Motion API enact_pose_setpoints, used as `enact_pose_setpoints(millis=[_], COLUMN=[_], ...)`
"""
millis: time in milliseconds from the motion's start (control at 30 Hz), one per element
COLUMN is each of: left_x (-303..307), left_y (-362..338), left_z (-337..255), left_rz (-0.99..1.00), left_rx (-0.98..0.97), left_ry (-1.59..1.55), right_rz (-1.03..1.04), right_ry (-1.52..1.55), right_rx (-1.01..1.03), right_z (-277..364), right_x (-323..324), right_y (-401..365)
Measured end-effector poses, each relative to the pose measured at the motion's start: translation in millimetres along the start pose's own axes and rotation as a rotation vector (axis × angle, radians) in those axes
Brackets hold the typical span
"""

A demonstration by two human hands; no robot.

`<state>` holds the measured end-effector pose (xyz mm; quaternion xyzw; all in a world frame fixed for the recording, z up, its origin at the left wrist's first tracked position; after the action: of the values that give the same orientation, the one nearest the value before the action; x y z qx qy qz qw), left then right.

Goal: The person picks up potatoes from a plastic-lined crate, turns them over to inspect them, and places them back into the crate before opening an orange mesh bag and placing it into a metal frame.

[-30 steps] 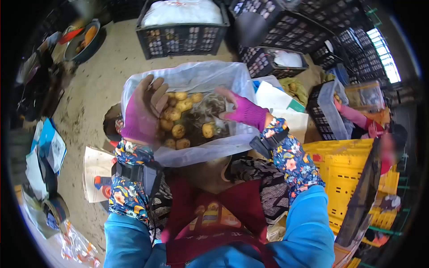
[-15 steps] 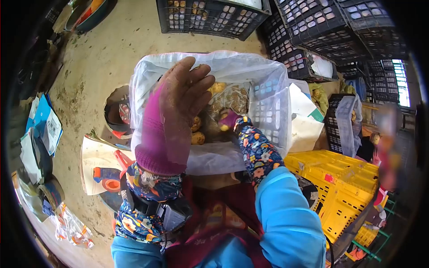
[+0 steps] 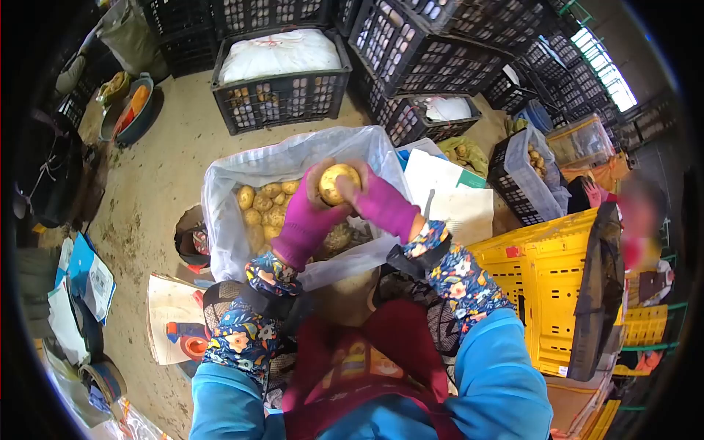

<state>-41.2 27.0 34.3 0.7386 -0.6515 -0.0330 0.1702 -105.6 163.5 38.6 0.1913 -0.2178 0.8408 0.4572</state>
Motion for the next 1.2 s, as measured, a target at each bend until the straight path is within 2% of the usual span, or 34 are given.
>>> enact_pose_setpoints(millis=[33, 67, 100, 200, 267, 333, 367, 400, 433, 467, 500, 533, 567, 600, 667, 767, 800, 833, 867, 900, 933, 1000, 1033, 1067, 1100, 1133, 1167, 1200], left_x=[-8, -10, -16, -30, -35, -27, -25, -25, -15, -15, -18, -19, -18, -11, -6, -6, -3, -1, -5, -6, -9, -11, -16, -18, -17, -23, -30, -46], left_y=[-2, -4, -9, -11, -15, -12, -11, -10, -10, -10, -12, -14, -12, -4, 4, 6, 7, 8, 7, 4, 4, 13, 20, 24, 34, 32, 28, 7], left_z=[18, 18, 17, 5, -10, 12, 20, 31, 57, 79, 41, 34, 12, 3, 19, -3, -1, 9, 19, 22, 19, 36, 41, 52, 77, 58, 38, -16], left_rz=[0.015, 0.058, 0.102, 0.107, 0.105, 0.078, 0.039, 0.011, 0.077, 0.155, 0.137, 0.136, 0.124, 0.183, 0.196, 0.137, 0.110, 0.093, 0.086, 0.082, 0.082, 0.105, 0.129, 0.145, 0.143, 0.128, 0.111, 0.023], left_rx=[-0.027, 0.029, 0.088, 0.200, 0.382, 0.423, 0.404, 0.379, 0.226, 0.051, 0.101, 0.258, 0.300, 0.113, 0.163, 0.339, 0.334, 0.332, 0.331, 0.323, 0.344, 0.391, 0.344, 0.306, 0.315, 0.341, 0.367, 0.338], left_ry=[0.092, 0.025, -0.034, -0.377, -0.713, -0.504, -0.397, -0.296, -0.095, 0.083, -0.310, -0.470, -0.367, -0.140, -0.182, -0.238, -0.246, -0.268, -0.297, -0.333, -0.321, -0.310, -0.270, -0.226, -0.290, -0.328, -0.367, -0.439], right_rz=[-0.124, -0.243, -0.212, -0.130, -0.132, -0.184, -0.088, -0.040, -0.042, -0.162, -0.119, -0.127, -0.034, -0.075, -0.057, -0.213, -0.405, -0.531, -0.682, -0.845, -0.961, -1.438, -1.616, -1.634, -1.666, -1.634, -1.491, -1.304], right_ry=[-0.169, -0.340, -0.446, -0.219, 0.206, 0.485, 0.475, 0.370, 0.333, 0.166, 0.238, 0.287, 0.636, 0.580, 0.756, 0.737, 0.591, 0.612, 0.496, 0.327, 0.352, -0.166, -0.488, -0.687, -0.983, -1.135, -1.128, -0.944], right_rx=[0.076, 0.140, 0.042, -0.046, -0.091, 0.146, 0.118, 0.233, 0.373, 0.283, 0.259, 0.251, 0.173, 0.116, 0.058, 0.196, 0.270, 0.382, 0.486, 0.414, 0.340, 0.243, 0.067, -0.092, -0.531, -0.568, -0.535, -0.564], right_z=[7, 16, 11, -25, -37, -42, -43, -25, -19, -18, -15, -12, -20, -16, -7, 11, 28, 36, 39, 48, 55, 46, 36, 16, 7, -14, -30, -44], right_x=[2, 4, 9, 24, 26, 21, 15, 5, -7, -7, -5, 0, -8, -3, 7, 55, 99, 135, 176, 216, 249, 309, 331, 353, 358, 366, 367, 362], right_y=[-14, -23, -28, -21, -22, -10, -16, -21, -21, -22, -22, -25, -19, -21, -27, -53, -92, -128, -170, -225, -278, -369, -405, -434, -457, -474, -487, -496])
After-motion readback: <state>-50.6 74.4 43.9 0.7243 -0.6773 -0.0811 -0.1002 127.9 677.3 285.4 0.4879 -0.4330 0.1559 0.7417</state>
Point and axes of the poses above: each hand's wrist, its own y-axis towards the middle knuckle, its own x-axis out of the back of the hand, z = x × y, the point moved 5 cm from there along y, towards the middle knuckle, and after that the axes turned 5 degrees about -x, right-handed, at the moved point
